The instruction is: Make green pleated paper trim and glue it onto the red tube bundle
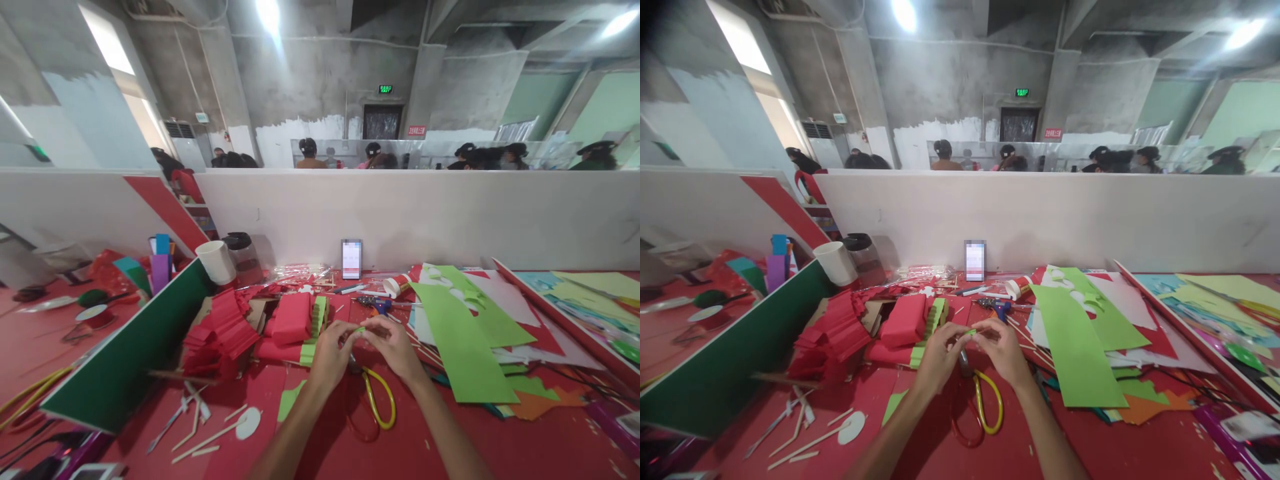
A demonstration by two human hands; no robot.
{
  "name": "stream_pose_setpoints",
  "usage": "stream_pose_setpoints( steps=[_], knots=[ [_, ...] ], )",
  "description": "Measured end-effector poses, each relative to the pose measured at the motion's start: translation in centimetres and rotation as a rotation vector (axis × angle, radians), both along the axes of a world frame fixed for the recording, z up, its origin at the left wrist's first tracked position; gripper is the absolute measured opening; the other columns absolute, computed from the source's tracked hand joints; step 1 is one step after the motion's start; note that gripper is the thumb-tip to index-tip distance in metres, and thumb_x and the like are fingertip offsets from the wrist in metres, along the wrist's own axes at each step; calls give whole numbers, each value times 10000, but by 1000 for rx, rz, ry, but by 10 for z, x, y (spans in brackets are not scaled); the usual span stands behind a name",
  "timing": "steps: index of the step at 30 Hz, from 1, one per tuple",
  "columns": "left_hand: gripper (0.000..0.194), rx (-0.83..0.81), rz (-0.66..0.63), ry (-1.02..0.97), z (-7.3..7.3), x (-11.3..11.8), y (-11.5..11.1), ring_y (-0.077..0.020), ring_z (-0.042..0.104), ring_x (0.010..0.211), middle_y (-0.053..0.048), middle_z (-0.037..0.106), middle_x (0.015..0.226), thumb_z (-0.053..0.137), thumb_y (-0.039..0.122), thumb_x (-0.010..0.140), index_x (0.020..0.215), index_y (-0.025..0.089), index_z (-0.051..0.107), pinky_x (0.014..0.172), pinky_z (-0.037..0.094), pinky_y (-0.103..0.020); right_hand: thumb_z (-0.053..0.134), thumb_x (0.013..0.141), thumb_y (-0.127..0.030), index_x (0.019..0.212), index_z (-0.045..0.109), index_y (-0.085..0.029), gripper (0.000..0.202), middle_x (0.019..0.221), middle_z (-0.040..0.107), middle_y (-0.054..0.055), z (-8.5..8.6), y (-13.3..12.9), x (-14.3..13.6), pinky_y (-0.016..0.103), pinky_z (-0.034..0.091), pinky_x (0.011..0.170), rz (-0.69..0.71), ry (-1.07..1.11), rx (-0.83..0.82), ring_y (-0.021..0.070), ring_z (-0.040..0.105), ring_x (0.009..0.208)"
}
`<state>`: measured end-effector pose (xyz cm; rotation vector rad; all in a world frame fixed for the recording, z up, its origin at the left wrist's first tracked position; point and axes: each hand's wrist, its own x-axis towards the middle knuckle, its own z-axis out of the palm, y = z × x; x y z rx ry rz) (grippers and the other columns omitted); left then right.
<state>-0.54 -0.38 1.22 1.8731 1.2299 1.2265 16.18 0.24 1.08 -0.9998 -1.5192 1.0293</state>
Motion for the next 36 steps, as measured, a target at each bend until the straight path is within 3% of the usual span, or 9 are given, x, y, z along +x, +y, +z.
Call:
stream_pose_setpoints(
  steps=[8, 17, 23, 29, 36],
  knots=[
    [227, -80, -16, -60, 0, 1, -1, -179, 606, 746, -50, 711, 835, 555, 320, 867, 903, 186, 735, 692, 437, -264, 643, 813, -336, 927, 697, -189, 194, 938, 719, 71, -1, -1, 0, 337, 528, 820, -34, -74, 36, 232, 666, 899],
    [208, -63, -7, -36, -1, 2, 0, -162, 584, 708, -42, 700, 794, 566, 295, 860, 890, 176, 734, 660, 427, -259, 587, 851, -302, 863, 667, -182, 144, 849, 690, 45, 3, -5, -4, 278, 509, 745, -42, -187, 136, 182, 645, 789],
    [191, -100, -38, -157, -5, 1, 2, -175, 635, 822, -49, 698, 889, 546, 248, 866, 989, 167, 667, 752, 475, -272, 621, 825, -335, 861, 634, -173, 166, 776, 666, 30, -2, -1, -3, 276, 513, 680, -10, -16, -46, 171, 640, 701],
    [333, 6, -113, -98, -9, -1, 4, -164, 613, 911, -45, 669, 996, 557, 90, 802, 1092, 218, 657, 822, 465, -271, 712, 744, -347, 835, 641, -163, 217, 717, 671, 17, -6, 4, 0, 263, 516, 611, -36, 151, -194, 159, 640, 624],
    [211, 15, -75, -70, -6, -1, 4, -168, 609, 831, -46, 678, 911, 628, 199, 806, 1002, 213, 705, 765, 463, -269, 771, 687, -364, 796, 669, -161, 252, 689, 689, 17, -7, 3, -2, 254, 521, 604, -11, 245, -289, 152, 642, 605]
  ],
)
